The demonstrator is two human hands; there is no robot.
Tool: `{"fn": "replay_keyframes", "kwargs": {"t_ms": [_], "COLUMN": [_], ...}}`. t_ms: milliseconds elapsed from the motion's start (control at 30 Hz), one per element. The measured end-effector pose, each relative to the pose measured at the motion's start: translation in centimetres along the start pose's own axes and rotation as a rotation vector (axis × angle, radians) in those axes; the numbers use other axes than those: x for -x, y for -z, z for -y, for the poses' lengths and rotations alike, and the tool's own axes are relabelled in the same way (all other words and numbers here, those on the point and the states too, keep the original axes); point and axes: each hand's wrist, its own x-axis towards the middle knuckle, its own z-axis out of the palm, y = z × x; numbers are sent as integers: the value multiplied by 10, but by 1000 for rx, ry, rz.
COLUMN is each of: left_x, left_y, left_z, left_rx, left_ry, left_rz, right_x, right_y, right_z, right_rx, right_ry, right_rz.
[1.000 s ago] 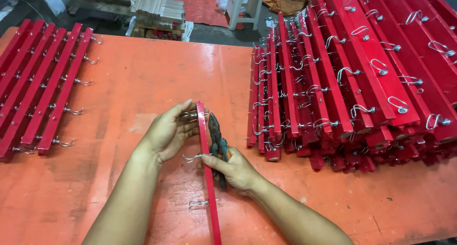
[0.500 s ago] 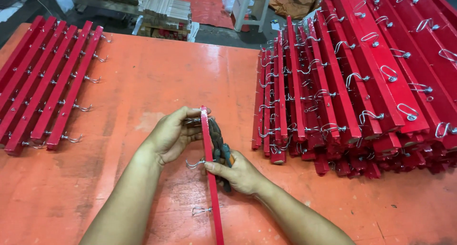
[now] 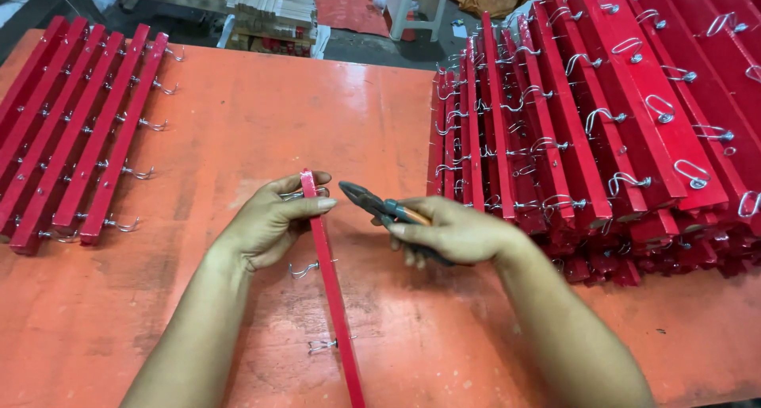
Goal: Adjusting and securing metal hooks on red bars using pliers
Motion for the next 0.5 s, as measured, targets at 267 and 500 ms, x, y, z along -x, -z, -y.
{"fn": "replay_keyframes", "kwargs": {"t_ms": [267, 500], "left_x": [10, 10], "left_y": [15, 21], "left_z": [4, 10], "left_rx": [92, 131], "left_ry": [-50, -75], "left_rz": [36, 9], "right_x": [-9, -43], "right_y": [8, 23], "right_z": [34, 31], "right_rx": [112, 130], "right_ry": [-144, -225], "right_rz": [258, 343]}}
